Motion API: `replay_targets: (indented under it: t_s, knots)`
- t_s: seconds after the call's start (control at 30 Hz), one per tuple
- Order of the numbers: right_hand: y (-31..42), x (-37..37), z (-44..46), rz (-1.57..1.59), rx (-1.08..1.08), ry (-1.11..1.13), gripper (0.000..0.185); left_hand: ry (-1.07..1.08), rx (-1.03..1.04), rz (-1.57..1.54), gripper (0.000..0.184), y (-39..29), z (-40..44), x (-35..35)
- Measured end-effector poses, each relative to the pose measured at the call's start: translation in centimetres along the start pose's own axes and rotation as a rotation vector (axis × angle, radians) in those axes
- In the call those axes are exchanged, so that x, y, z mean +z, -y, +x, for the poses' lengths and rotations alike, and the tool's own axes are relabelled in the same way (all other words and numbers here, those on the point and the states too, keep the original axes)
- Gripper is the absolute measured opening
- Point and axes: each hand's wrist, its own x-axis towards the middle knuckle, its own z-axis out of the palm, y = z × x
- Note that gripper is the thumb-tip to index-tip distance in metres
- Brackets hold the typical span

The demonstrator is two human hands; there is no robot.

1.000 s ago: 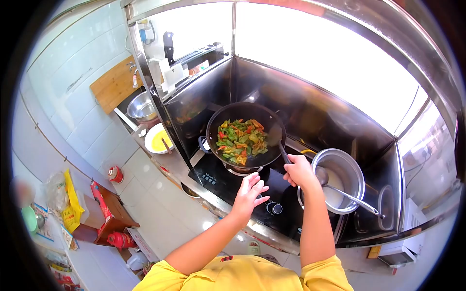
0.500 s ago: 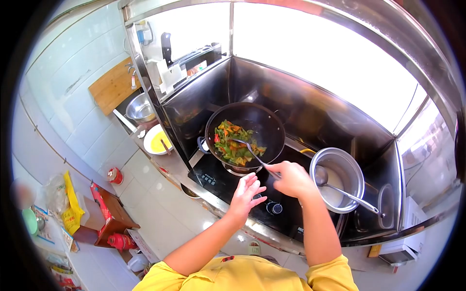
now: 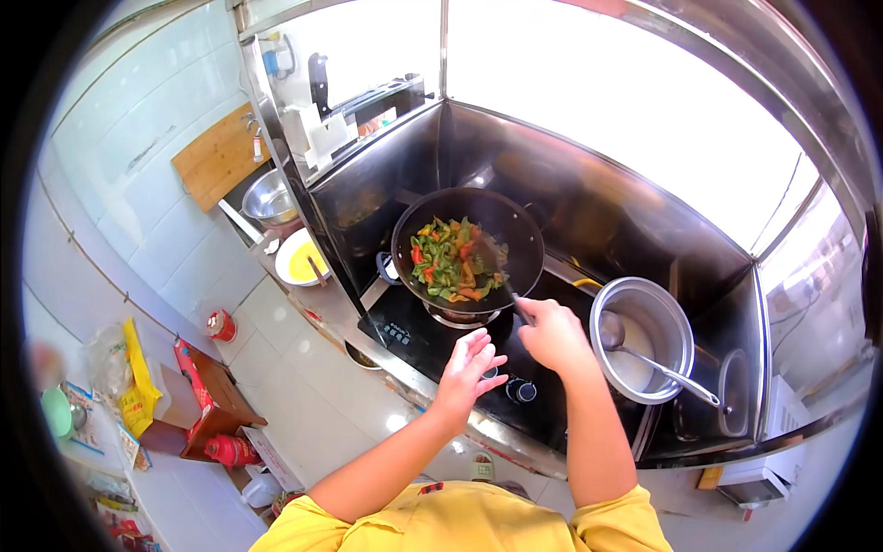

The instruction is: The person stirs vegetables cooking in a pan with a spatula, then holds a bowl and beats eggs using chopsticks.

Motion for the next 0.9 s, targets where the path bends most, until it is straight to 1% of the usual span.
replay_targets:
  t_s: [0.03,0.07,0.1,0.17,0.2,0.27,0.3,0.37,0.4,0.43,0.53,0.57,0.63,0.67,0.7,0.77,0.83,0.87,0.9]
  knots:
    - [-0.2,-0.7,-0.4,0.009,0.029,-0.012,0.037,-0.012,-0.004,-0.006,0.056,0.1,-0.1,-0.1]
    - [0.1,-2.0,-1.0,0.027,0.078,0.023,0.039,-0.016,-0.005,-0.007,0.056,0.3,-0.1,-0.1]
    - [-0.1,-2.7,-1.5,0.041,0.11,-0.004,0.038,-0.013,-0.01,-0.001,0.056,0.3,0.1,-0.2]
    - [0.2,-4.0,-1.5,0.178,0.303,0.06,0.04,-0.008,-0.011,0.006,0.056,0.3,0.3,-0.1]
    - [-0.8,-3.5,-0.7,0.179,0.301,0.06,0.04,-0.007,-0.014,0.011,0.056,0.4,0.3,0.0]
    - [-4.2,-0.8,2.4,0.48,0.393,0.155,0.047,-0.011,-0.016,0.019,0.057,0.5,0.3,-0.1]
    - [-5.0,-0.1,3.6,0.725,0.342,0.236,0.055,-0.023,-0.019,0.019,0.057,0.5,0.2,-0.3]
    - [-5.5,2.1,5.6,1.04,0.389,0.193,0.06,-0.042,-0.021,0.018,0.057,0.4,0.1,-0.6]
    - [-5.1,2.8,6.3,1.094,0.381,0.21,0.062,-0.057,-0.019,0.015,0.057,0.4,0.0,-0.8]
    - [-4.8,3.2,6.8,1.096,0.381,0.218,0.062,-0.071,-0.018,0.013,0.057,0.3,0.0,-0.9]
    - [-3.5,3.5,7.2,0.98,0.248,0.313,0.061,-0.071,-0.001,0.03,0.057,-0.3,0.2,-0.7]
    - [-3.1,3.3,6.8,0.98,0.247,0.319,0.061,-0.077,0.0,0.029,0.057,-0.3,0.3,-0.6]
    - [-2.1,2.2,5.6,0.574,0.108,0.352,0.061,-0.044,0.023,0.042,0.057,-0.5,0.6,0.0]
    - [-1.5,1.0,4.6,0.446,0.088,0.323,0.061,-0.047,0.03,0.049,0.057,-0.5,0.7,0.4]
    - [-1.4,0.3,3.9,0.445,0.085,0.325,0.061,-0.049,0.032,0.048,0.057,-0.3,0.8,0.6]
    - [-1.8,-1.0,2.3,0.147,-0.128,0.27,0.058,-0.044,0.041,0.052,0.057,0.2,0.9,1.1]
    - [-1.7,-3.2,0.2,0.13,-0.126,0.274,0.058,-0.067,0.063,0.059,0.055,0.3,0.7,1.8]
    - [-2.2,-3.9,-0.8,0.133,-0.185,0.235,0.059,-0.087,0.079,0.065,0.053,0.4,0.5,2.2]
    - [-2.4,-4.7,-1.7,0.128,-0.191,0.243,0.059,-0.095,0.082,0.057,0.053,0.7,0.3,2.2]
